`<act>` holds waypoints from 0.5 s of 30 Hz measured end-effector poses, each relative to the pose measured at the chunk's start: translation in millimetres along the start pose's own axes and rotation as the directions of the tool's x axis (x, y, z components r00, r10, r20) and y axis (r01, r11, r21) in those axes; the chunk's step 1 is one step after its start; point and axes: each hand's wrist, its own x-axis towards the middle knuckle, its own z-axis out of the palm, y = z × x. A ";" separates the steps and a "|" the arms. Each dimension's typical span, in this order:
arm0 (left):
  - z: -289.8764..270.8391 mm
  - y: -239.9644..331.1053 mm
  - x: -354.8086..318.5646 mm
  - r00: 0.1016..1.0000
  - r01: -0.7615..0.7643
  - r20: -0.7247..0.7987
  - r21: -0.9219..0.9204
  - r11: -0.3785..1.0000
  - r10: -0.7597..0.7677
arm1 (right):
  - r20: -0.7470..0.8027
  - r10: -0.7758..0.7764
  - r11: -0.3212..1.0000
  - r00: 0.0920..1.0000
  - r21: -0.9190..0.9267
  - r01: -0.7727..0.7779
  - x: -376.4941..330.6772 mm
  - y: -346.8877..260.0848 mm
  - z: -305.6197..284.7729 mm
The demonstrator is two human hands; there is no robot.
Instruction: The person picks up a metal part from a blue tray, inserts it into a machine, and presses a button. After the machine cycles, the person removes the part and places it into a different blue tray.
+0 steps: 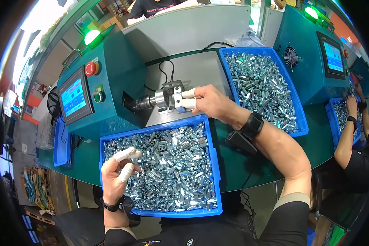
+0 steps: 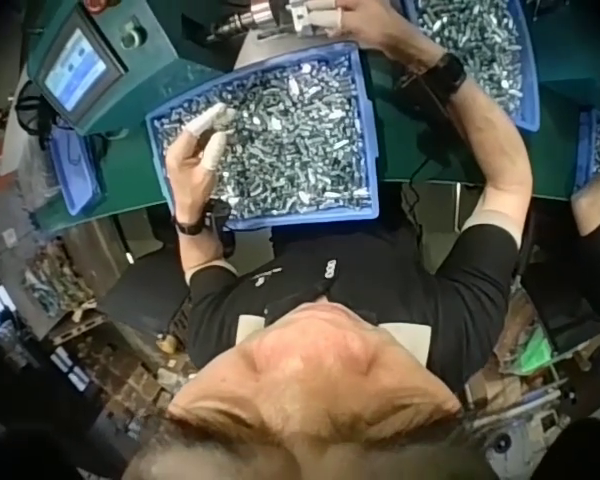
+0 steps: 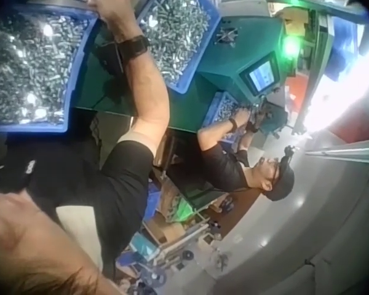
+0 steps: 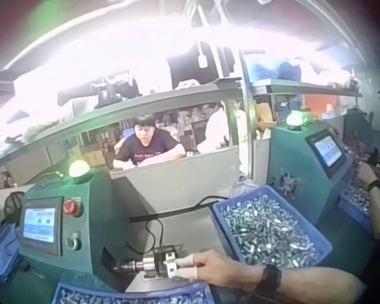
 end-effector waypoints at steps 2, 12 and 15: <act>-0.3 -1.7 1.3 1.000 0.027 0.007 -0.016 1.000 -0.027 | -0.014 -0.051 0.999 0.999 0.017 0.051 3.5 2.9 4.3; 1.8 -2.5 1.6 0.997 0.069 0.026 -0.054 0.996 -0.067 | -0.021 -0.079 0.997 0.997 0.024 0.079 7.1 1.7 11.7; 3.0 -2.6 2.4 0.997 0.072 0.037 -0.054 0.996 -0.070 | 0.004 -0.083 0.997 0.997 0.003 0.083 8.3 4.5 9.4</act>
